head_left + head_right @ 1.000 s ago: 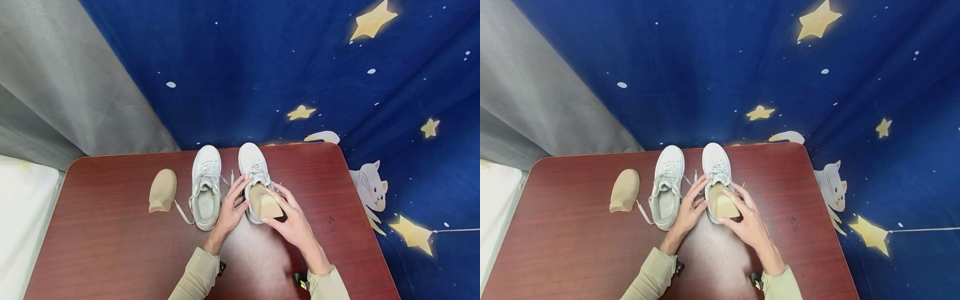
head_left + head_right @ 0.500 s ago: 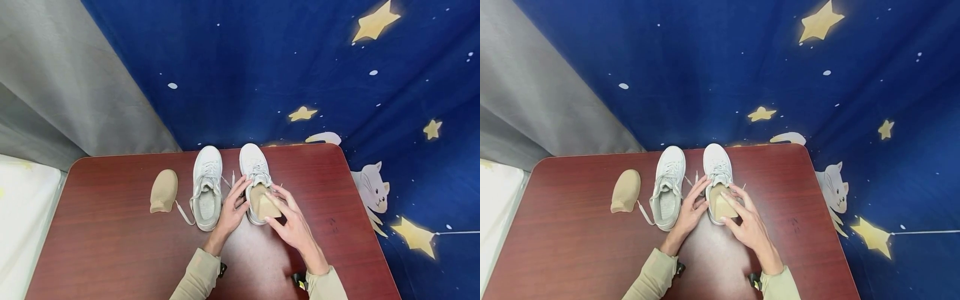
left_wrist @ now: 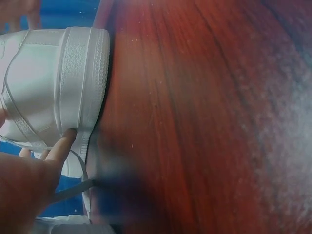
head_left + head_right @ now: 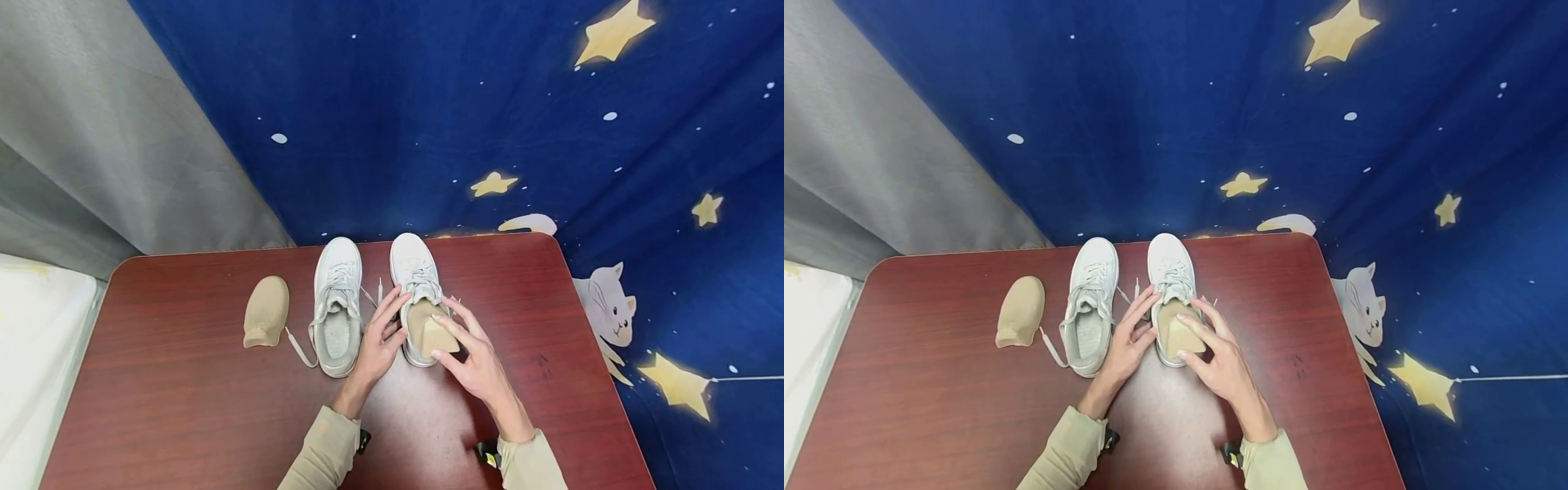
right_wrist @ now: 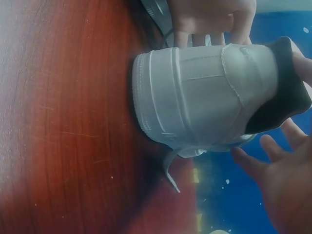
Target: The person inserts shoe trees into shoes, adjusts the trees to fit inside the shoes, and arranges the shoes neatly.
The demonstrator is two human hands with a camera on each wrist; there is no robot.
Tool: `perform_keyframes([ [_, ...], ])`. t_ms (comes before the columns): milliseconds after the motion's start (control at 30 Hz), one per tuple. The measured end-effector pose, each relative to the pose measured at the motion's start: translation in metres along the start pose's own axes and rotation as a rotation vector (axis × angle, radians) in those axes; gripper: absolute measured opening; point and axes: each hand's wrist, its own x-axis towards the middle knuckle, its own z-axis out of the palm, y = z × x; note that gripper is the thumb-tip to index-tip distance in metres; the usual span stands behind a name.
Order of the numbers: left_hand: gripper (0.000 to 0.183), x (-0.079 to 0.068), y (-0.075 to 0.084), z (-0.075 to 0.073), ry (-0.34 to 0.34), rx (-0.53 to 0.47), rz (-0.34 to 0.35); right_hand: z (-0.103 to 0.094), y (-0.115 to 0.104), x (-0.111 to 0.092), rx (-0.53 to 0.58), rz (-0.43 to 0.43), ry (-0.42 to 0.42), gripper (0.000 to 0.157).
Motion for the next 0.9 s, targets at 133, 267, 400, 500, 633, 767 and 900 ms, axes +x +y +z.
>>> perform_keyframes([
  [133,0.057,-0.0003,-0.0001,0.0009,0.004,-0.012,-0.009,0.0029,0.0037,0.0007,0.019,0.004,0.012,0.053],
  [267,0.057,-0.0005,-0.0001,0.0013,0.006,-0.023,-0.007,0.0054,0.0049,0.0016,0.035,0.022,0.021,0.057],
  [400,0.057,-0.0008,-0.0006,0.001,0.006,-0.016,-0.001,0.0066,0.0041,0.002,0.044,0.041,0.024,0.059],
  [500,0.057,-0.0011,-0.001,0.0008,0.004,-0.017,-0.002,0.0069,0.0043,0.0017,0.029,0.058,0.019,0.061],
  [633,0.056,-0.0009,-0.0018,0.0007,0.004,-0.021,0.003,0.0078,0.005,0.0015,0.006,0.066,0.024,0.063],
  [767,0.055,-0.0005,-0.0025,0.0012,0.011,-0.023,0.009,0.0084,0.0049,0.0021,0.012,0.078,0.032,0.062],
  [900,0.054,-0.0007,-0.0022,0.0015,0.014,-0.027,0.001,0.0076,0.0044,0.0029,0.024,0.102,0.035,0.061],
])
